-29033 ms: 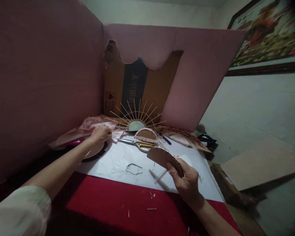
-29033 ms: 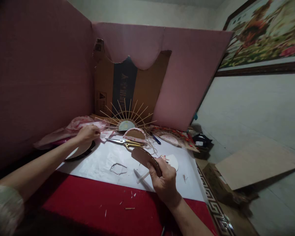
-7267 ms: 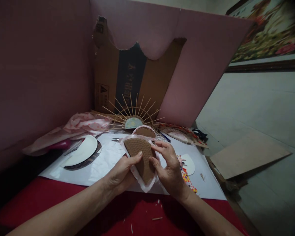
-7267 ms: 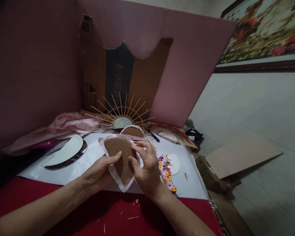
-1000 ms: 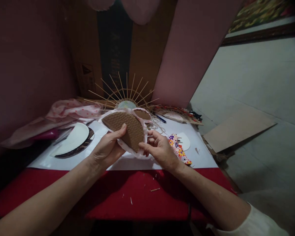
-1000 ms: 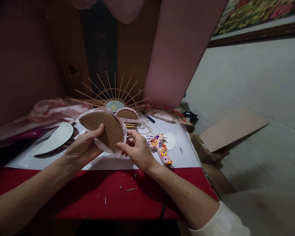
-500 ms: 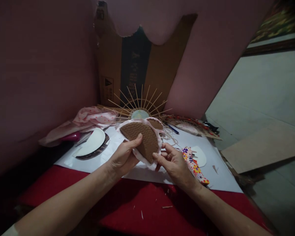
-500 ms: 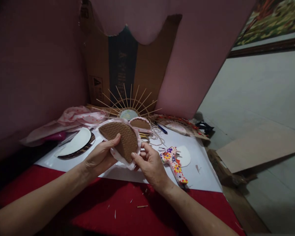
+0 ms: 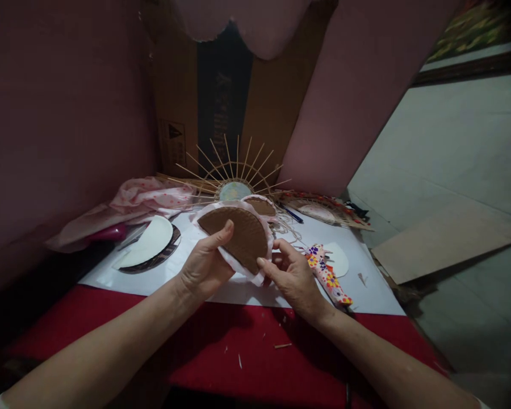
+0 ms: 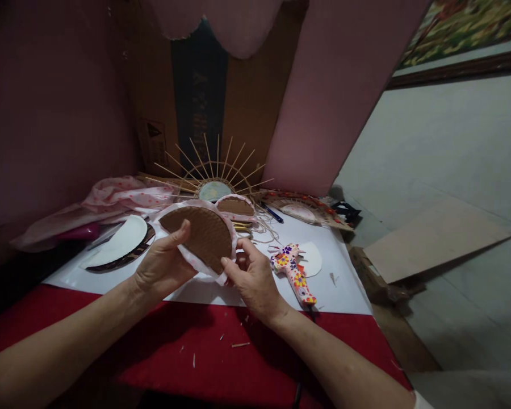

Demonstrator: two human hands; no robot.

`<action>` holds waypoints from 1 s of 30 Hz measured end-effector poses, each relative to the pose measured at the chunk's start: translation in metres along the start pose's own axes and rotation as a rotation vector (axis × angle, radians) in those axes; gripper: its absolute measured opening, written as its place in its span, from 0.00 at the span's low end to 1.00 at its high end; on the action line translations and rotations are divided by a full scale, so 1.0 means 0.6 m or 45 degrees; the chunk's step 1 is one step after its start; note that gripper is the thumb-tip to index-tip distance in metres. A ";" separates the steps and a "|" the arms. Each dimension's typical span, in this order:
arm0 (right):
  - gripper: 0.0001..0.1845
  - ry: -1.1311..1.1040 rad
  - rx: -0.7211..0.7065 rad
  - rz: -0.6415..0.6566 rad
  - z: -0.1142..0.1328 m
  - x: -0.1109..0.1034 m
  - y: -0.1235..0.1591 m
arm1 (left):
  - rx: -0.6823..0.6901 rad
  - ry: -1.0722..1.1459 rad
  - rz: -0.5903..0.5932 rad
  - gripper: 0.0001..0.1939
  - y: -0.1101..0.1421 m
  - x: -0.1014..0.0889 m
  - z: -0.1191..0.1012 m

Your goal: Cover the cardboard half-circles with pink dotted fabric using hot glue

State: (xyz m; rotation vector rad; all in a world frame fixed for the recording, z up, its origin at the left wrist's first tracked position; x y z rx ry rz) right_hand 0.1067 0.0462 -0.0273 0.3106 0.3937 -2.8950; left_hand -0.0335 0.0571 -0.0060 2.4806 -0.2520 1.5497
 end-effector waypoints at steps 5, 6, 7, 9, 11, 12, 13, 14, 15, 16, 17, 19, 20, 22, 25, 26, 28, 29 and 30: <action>0.07 -0.029 -0.001 0.058 -0.009 0.002 -0.002 | 0.008 -0.062 -0.048 0.07 -0.004 -0.008 0.003; 0.07 -0.034 -0.001 0.064 -0.010 0.002 -0.003 | 0.009 -0.071 -0.052 0.07 -0.004 -0.008 0.003; 0.07 -0.037 0.000 0.065 -0.011 0.002 -0.003 | 0.013 -0.074 -0.042 0.07 -0.004 -0.008 0.004; 0.08 -0.037 0.004 0.066 -0.011 0.003 -0.003 | 0.016 -0.071 0.003 0.08 -0.004 -0.005 0.005; 0.08 -0.039 0.006 0.065 -0.010 0.003 -0.002 | 0.009 -0.065 0.045 0.09 -0.003 -0.003 0.005; 0.08 -0.040 0.005 0.065 -0.009 0.003 -0.002 | 0.010 -0.064 0.053 0.10 -0.003 -0.002 0.005; 0.08 -0.037 0.002 0.067 -0.007 0.003 -0.001 | 0.010 -0.069 0.054 0.10 -0.003 -0.002 0.005; 0.07 -0.033 -0.001 0.070 -0.006 0.002 -0.001 | 0.010 -0.078 0.050 0.10 -0.003 -0.003 0.004; 0.07 -0.029 -0.006 0.073 -0.005 0.002 -0.001 | 0.012 -0.089 0.043 0.10 -0.003 -0.003 0.004; 0.07 -0.025 -0.013 0.077 -0.005 0.002 -0.002 | 0.014 -0.098 0.035 0.10 -0.003 -0.003 0.003; 0.06 -0.023 -0.020 0.081 -0.004 0.001 -0.002 | 0.014 -0.107 0.032 0.09 -0.002 -0.002 0.002; 0.06 -0.025 -0.026 0.089 -0.004 0.000 -0.003 | 0.014 -0.121 0.029 0.09 -0.002 -0.001 0.001; 0.07 -0.030 -0.028 0.092 -0.004 -0.001 -0.004 | 0.014 -0.126 0.026 0.09 -0.002 0.000 0.001; 0.08 -0.037 -0.026 0.108 -0.003 -0.003 -0.006 | 0.012 -0.134 0.017 0.08 -0.003 0.001 0.001; 0.11 -0.073 -0.027 0.148 0.000 -0.006 -0.010 | 0.025 -0.112 -0.039 0.09 -0.006 0.000 0.000; 0.11 -0.098 -0.021 0.162 0.000 -0.007 -0.012 | 0.032 -0.097 -0.064 0.09 -0.007 0.000 -0.001; 0.11 -0.138 -0.003 0.185 0.001 -0.009 -0.014 | 0.047 -0.073 -0.105 0.11 -0.008 0.001 -0.002; 0.11 -0.152 0.008 0.193 0.000 -0.010 -0.015 | 0.054 -0.065 -0.116 0.13 -0.008 0.002 -0.003; 0.12 -0.159 0.019 0.200 0.000 -0.011 -0.016 | 0.059 -0.061 -0.122 0.14 -0.008 0.004 -0.004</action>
Point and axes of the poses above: each hand's wrist, its own y-axis away from the middle knuckle, its own x-axis out of the palm, z = x × y, the point moved 4 cm from there along -y, towards the middle knuckle, and after that the axes turned 11 degrees about y, right-handed, at the moved point
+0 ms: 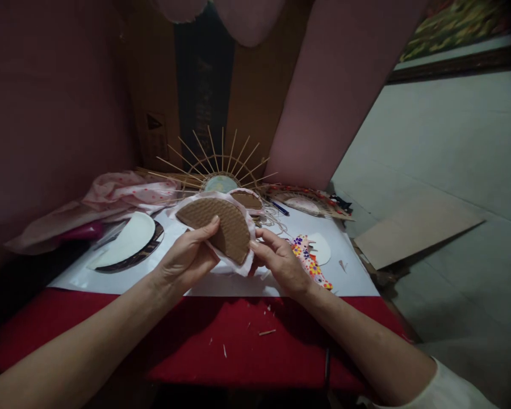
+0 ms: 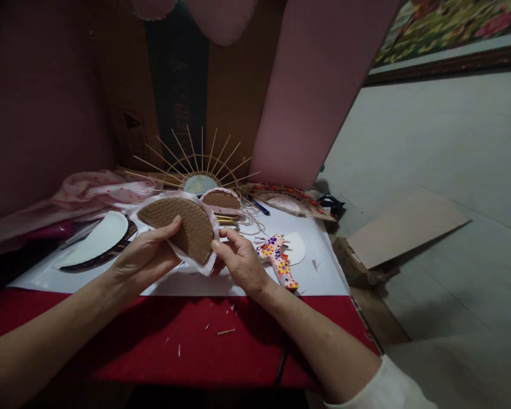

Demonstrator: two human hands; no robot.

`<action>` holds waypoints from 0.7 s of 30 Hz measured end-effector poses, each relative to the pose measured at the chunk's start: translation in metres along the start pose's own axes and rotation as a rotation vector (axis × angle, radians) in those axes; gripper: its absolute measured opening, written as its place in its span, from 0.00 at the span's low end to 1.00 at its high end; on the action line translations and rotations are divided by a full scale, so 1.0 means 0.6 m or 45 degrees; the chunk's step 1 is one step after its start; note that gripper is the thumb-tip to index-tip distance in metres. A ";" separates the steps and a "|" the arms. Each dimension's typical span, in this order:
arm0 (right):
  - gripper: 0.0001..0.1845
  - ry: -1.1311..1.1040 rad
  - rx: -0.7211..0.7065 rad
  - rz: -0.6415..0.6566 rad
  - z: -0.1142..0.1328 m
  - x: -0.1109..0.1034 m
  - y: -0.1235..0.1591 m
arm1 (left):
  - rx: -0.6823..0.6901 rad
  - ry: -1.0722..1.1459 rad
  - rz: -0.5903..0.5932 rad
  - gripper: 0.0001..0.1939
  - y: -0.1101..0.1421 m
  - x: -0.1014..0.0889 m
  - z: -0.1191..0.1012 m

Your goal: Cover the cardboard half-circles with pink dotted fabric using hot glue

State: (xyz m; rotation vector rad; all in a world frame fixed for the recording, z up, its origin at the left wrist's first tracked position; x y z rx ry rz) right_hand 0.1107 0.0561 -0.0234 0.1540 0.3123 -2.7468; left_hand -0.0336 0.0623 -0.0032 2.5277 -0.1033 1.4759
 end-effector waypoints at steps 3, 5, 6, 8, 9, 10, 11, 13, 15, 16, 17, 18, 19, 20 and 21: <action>0.14 -0.014 0.022 -0.006 0.000 0.000 0.000 | 0.026 0.010 -0.023 0.17 0.001 0.002 -0.003; 0.14 -0.035 0.024 -0.023 0.000 0.001 0.000 | 0.030 0.014 -0.038 0.17 0.001 0.002 -0.003; 0.14 -0.050 0.025 -0.025 -0.001 0.002 0.000 | 0.025 0.014 -0.042 0.16 0.000 0.001 -0.002; 0.15 -0.095 0.028 -0.022 -0.003 0.005 0.000 | 0.012 0.018 -0.054 0.16 0.000 0.000 0.000; 0.16 -0.122 0.031 -0.022 -0.005 0.007 0.000 | 0.008 0.021 -0.068 0.16 -0.001 -0.002 0.001; 0.16 -0.147 0.033 -0.028 -0.007 0.009 0.000 | 0.009 0.024 -0.084 0.15 -0.001 -0.003 0.002; 0.17 -0.167 0.032 -0.042 -0.009 0.009 0.000 | 0.009 0.027 -0.093 0.15 -0.002 -0.005 0.003; 0.16 -0.183 0.027 -0.073 -0.012 0.010 0.000 | 0.004 0.027 -0.093 0.13 -0.003 -0.007 0.005; 0.15 -0.169 0.035 -0.087 -0.012 0.011 0.000 | -0.015 0.017 -0.075 0.13 -0.004 -0.008 0.007; 0.15 -0.158 0.043 -0.087 -0.011 0.010 0.001 | -0.018 0.012 -0.069 0.14 -0.005 -0.009 0.008; 0.16 -0.144 0.050 -0.081 -0.010 0.010 0.001 | -0.016 0.007 -0.069 0.14 -0.005 -0.010 0.008; 0.16 -0.126 0.056 -0.076 -0.008 0.009 0.001 | -0.012 0.004 -0.066 0.14 -0.005 -0.010 0.008; 0.15 -0.106 0.057 -0.075 -0.006 0.008 0.001 | -0.012 0.004 -0.060 0.14 -0.005 -0.009 0.008; 0.15 -0.086 0.054 -0.077 -0.005 0.007 0.001 | -0.010 0.007 -0.054 0.14 -0.005 -0.009 0.008; 0.15 -0.067 0.052 -0.080 -0.003 0.006 0.001 | -0.013 0.009 -0.041 0.14 -0.004 -0.008 0.008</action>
Point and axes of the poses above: each hand's wrist, its own y-axis away from the middle knuckle, its own x-axis out of the palm, z = x × y, the point moved 4 cm from there along -y, towards the middle knuckle, and after that the axes turned 11 degrees about y, right-handed, at the moved point
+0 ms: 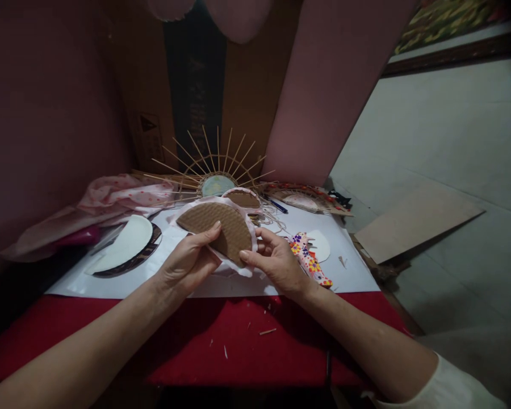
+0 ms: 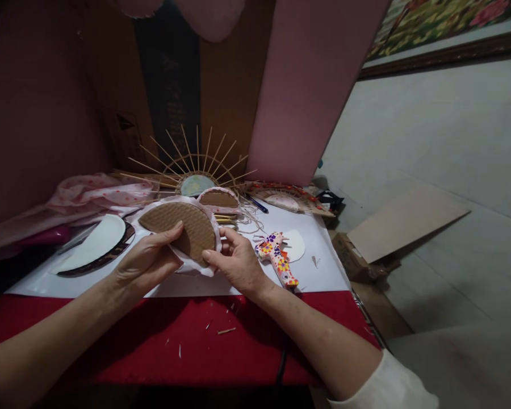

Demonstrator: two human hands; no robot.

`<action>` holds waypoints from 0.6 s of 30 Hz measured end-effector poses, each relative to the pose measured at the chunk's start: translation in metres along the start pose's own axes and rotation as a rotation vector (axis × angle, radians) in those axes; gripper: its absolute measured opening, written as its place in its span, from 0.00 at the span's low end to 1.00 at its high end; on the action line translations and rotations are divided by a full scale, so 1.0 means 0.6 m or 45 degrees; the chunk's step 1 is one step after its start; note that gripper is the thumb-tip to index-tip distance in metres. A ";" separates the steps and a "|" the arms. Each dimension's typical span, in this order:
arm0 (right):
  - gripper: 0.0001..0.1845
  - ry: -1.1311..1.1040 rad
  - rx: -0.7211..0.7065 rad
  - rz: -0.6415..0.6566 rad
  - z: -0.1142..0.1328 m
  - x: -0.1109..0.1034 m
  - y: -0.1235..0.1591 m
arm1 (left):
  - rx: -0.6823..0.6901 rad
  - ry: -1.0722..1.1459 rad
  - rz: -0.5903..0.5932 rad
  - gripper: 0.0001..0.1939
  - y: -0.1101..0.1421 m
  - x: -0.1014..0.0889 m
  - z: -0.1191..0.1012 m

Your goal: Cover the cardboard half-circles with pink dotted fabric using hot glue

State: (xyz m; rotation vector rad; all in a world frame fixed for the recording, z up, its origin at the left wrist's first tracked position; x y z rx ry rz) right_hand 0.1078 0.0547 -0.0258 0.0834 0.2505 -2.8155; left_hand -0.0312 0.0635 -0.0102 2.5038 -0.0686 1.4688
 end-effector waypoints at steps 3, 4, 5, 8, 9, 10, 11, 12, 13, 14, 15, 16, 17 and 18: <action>0.15 0.030 -0.006 -0.011 0.003 -0.002 0.000 | -0.014 -0.007 0.070 0.14 0.001 0.004 0.000; 0.15 0.035 -0.005 -0.009 0.003 -0.002 0.000 | -0.017 -0.005 0.090 0.13 0.002 0.005 0.001; 0.15 0.038 -0.001 -0.006 0.004 -0.002 0.000 | -0.021 -0.002 0.104 0.13 0.002 0.006 0.001; 0.14 0.044 0.011 -0.002 0.005 -0.002 0.001 | -0.024 0.005 0.091 0.13 0.002 0.005 0.001; 0.14 0.050 0.011 0.001 0.005 -0.002 0.001 | -0.022 -0.002 0.081 0.12 0.001 0.004 0.001; 0.13 0.056 0.009 0.006 0.006 -0.002 0.001 | -0.022 -0.011 0.070 0.12 0.001 0.004 0.001; 0.13 0.060 0.005 0.011 0.006 -0.003 0.001 | -0.021 -0.019 0.057 0.12 0.001 0.003 0.000; 0.13 0.063 0.000 0.016 0.006 -0.003 0.002 | -0.019 -0.023 0.043 0.12 0.001 0.002 0.000; 0.13 0.060 -0.003 0.022 0.006 -0.003 0.002 | -0.012 -0.028 0.029 0.11 0.001 0.001 0.000; 0.14 0.052 -0.009 0.026 0.006 -0.003 0.002 | -0.003 -0.032 0.019 0.11 0.001 0.000 -0.001; 0.14 0.042 -0.017 0.034 0.006 -0.002 0.002 | 0.002 -0.034 0.014 0.11 0.001 0.000 -0.001; 0.14 0.035 -0.023 0.042 0.005 -0.002 0.002 | 0.001 -0.033 0.019 0.11 0.001 -0.001 -0.001; 0.15 0.030 -0.026 0.046 0.004 -0.001 0.003 | -0.004 -0.030 0.036 0.11 0.001 -0.001 0.000; 0.15 0.027 -0.024 0.046 0.003 -0.001 0.003 | -0.013 -0.025 0.062 0.11 0.001 -0.001 0.001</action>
Point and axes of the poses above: each hand's wrist, its own y-axis away from the middle knuckle, its own x-axis out of the palm, z = x × y, the point moved 4 cm from there along -y, towards the middle knuckle, and after that the axes turned 11 degrees about y, right-handed, at the moved point
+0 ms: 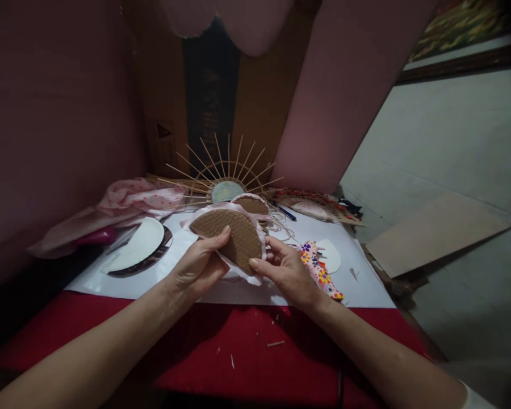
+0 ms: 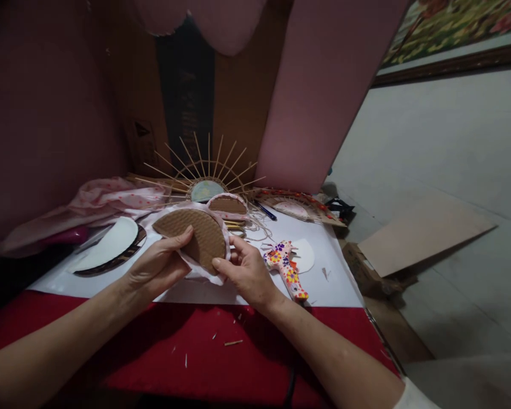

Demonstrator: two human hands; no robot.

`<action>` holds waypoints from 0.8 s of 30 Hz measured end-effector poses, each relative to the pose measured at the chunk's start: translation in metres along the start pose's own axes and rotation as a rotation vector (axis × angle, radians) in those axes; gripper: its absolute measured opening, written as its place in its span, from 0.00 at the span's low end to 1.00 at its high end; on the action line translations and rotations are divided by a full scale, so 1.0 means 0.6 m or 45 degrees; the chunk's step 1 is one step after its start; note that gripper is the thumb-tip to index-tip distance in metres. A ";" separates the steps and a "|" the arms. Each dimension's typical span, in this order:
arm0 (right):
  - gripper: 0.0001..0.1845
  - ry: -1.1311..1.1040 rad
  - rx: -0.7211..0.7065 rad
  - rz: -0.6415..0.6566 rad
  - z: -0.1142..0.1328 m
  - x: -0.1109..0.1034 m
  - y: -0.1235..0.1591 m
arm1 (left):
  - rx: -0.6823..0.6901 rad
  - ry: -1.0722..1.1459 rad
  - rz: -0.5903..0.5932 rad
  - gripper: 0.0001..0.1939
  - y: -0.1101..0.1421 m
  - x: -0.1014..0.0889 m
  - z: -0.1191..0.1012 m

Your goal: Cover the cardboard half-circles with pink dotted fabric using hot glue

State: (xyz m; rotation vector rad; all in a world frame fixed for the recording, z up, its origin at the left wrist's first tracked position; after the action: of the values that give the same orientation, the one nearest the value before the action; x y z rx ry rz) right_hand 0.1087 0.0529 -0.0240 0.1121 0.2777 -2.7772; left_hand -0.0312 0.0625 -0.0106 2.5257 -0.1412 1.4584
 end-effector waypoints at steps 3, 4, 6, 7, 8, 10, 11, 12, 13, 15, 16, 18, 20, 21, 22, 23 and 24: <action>0.16 0.003 0.028 -0.027 -0.004 0.000 0.000 | -0.011 0.015 0.103 0.13 0.002 0.002 0.002; 0.16 0.005 0.034 -0.037 -0.006 0.000 0.000 | -0.006 0.013 0.130 0.13 0.002 0.002 0.002; 0.15 0.021 0.031 -0.056 -0.007 -0.001 -0.001 | 0.000 0.008 0.163 0.13 0.004 0.002 0.002; 0.14 0.040 0.025 -0.068 -0.006 -0.002 -0.001 | 0.004 0.004 0.178 0.12 0.005 0.002 0.002; 0.13 0.059 0.016 -0.080 -0.005 -0.002 -0.001 | 0.010 -0.001 0.193 0.12 0.006 0.002 0.001; 0.12 0.088 -0.011 -0.103 -0.002 -0.003 -0.001 | 0.027 -0.014 0.224 0.13 0.008 0.004 0.000; 0.11 0.097 -0.023 -0.116 0.000 -0.003 -0.001 | 0.035 -0.019 0.237 0.13 0.009 0.005 0.000; 0.10 0.101 -0.033 -0.129 0.000 -0.003 0.000 | 0.041 -0.023 0.246 0.14 0.010 0.006 -0.001; 0.09 0.102 -0.040 -0.141 -0.002 -0.002 0.001 | 0.044 -0.027 0.252 0.14 0.011 0.007 -0.001; 0.09 0.104 -0.046 -0.166 -0.008 -0.002 0.003 | 0.045 -0.032 0.251 0.13 0.012 0.008 -0.002; 0.09 0.108 -0.046 -0.172 -0.012 -0.003 0.002 | 0.048 -0.034 0.237 0.13 0.012 0.009 -0.003; 0.10 0.169 -0.053 -0.179 -0.012 -0.007 -0.001 | 0.053 -0.039 0.190 0.11 0.011 0.008 -0.006; 0.11 0.291 -0.091 -0.243 0.011 -0.017 -0.007 | 0.065 -0.050 0.135 0.10 0.010 0.008 -0.010; 0.11 0.343 -0.127 -0.305 0.032 -0.023 -0.009 | 0.082 -0.048 0.113 0.10 0.010 0.009 -0.013; 0.12 0.352 -0.184 -0.393 0.059 -0.028 -0.006 | 0.101 -0.043 0.094 0.10 0.010 0.010 -0.016; 0.11 0.280 -0.248 -0.492 0.085 -0.031 0.004 | 0.121 -0.033 0.074 0.10 0.010 0.010 -0.019; 0.09 0.173 -0.299 -0.522 0.105 -0.026 0.020 | 0.133 -0.026 0.052 0.11 0.010 0.011 -0.022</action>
State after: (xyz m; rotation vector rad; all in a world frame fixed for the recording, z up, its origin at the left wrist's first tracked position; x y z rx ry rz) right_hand 0.1244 0.0341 0.0372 0.2058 0.7330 -3.1149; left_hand -0.0403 0.0598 0.0023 2.6358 -0.1242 1.4927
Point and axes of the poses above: each hand's wrist, its own y-axis away from the middle knuckle, its own x-axis out of the palm, z = x × y, the point moved 4 cm from there along -y, towards the middle knuckle, and after that the axes turned 11 degrees about y, right-handed, at the moved point
